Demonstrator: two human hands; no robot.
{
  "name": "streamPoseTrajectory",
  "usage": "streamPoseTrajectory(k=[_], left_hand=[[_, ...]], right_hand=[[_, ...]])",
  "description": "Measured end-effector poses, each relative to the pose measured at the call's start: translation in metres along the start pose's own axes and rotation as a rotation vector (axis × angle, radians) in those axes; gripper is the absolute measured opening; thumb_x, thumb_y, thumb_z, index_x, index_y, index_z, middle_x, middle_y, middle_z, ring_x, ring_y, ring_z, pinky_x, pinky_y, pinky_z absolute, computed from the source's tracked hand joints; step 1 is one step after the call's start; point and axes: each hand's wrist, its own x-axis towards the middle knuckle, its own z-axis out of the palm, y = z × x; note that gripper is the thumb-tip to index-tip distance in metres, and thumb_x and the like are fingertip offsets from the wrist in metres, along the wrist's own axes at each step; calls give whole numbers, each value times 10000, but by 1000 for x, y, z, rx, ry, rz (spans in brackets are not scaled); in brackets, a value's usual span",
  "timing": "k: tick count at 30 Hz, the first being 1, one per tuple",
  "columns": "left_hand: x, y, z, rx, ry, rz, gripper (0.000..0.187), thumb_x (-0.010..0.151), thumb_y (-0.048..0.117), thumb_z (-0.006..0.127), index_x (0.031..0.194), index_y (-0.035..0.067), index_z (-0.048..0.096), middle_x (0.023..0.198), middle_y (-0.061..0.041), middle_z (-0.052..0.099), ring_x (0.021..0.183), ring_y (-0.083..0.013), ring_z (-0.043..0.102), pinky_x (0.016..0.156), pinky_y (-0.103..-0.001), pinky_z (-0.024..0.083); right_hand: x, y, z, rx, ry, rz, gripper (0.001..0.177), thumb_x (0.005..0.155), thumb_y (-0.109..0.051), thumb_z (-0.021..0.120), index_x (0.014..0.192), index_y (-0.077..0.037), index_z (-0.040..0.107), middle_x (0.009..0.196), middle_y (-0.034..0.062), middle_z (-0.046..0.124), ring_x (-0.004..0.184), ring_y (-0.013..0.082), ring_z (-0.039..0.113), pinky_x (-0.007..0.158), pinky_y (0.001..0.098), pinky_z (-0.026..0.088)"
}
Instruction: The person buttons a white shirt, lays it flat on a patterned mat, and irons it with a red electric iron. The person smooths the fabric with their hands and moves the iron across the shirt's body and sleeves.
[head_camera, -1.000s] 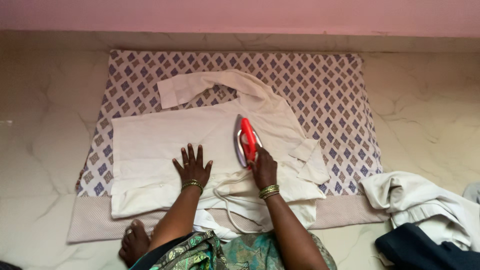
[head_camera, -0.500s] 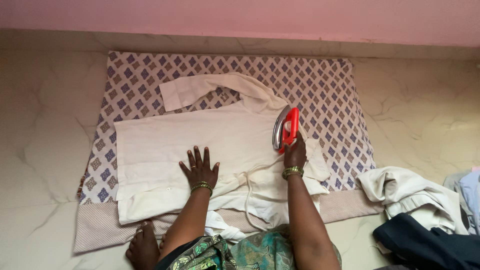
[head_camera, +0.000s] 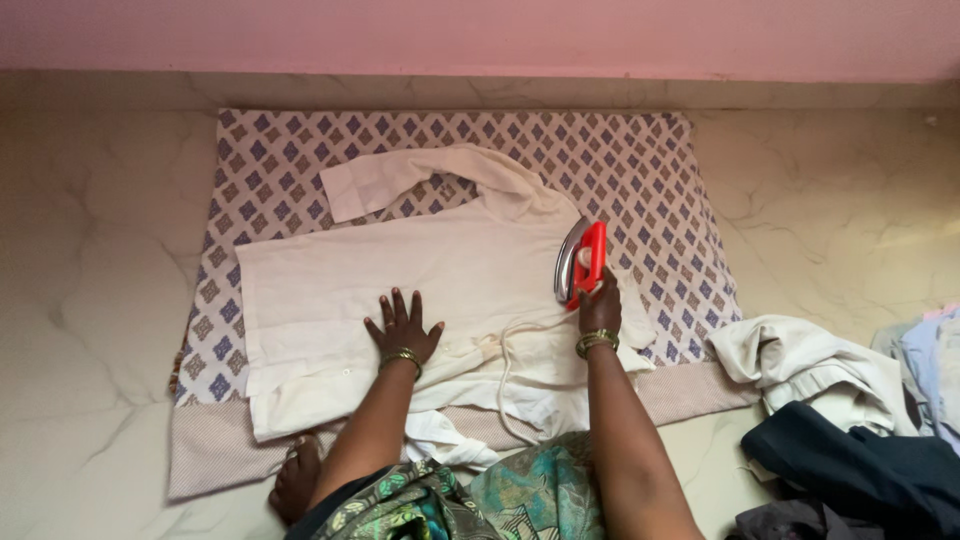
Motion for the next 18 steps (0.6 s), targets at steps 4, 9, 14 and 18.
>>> streamPoseTrajectory(k=[4, 9, 14, 18], left_hand=[[34, -47, 9, -169, 24, 149, 938, 918, 733, 415, 1650, 293, 28, 1721, -120, -53, 1574, -352, 3, 1192, -668, 120], [16, -126, -18, -218, 164, 54, 841, 934, 676, 446, 1633, 303, 164, 1733, -127, 76, 1571, -389, 104, 1209, -652, 177], [-25, -179, -30, -151, 248, -240, 790, 980, 628, 407, 1635, 275, 141, 1719, -141, 18, 1571, -382, 38, 1194, -679, 91], [-37, -196, -13, -190, 219, -386, 811, 972, 629, 382, 1649, 284, 97, 1717, -135, -18, 1579, -351, -9, 1172, -718, 44]], right_hand=[[24, 7, 16, 26, 62, -65, 734, 821, -172, 820, 1452, -123, 450, 1353, 210, 617, 1209, 412, 611, 997, 477, 509], [41, -13, 9, 2, -45, 132, 751, 825, -218, 820, 1468, -141, 440, 1335, 216, 611, 1188, 408, 614, 978, 489, 507], [14, -23, 0, 22, -40, 7, 754, 823, -215, 821, 1467, -131, 438, 1296, 224, 636, 1147, 413, 632, 941, 487, 527], [-22, -26, -1, 91, -124, 23, 723, 827, -206, 798, 1469, -155, 470, 1314, 181, 641, 1124, 377, 653, 922, 471, 533]])
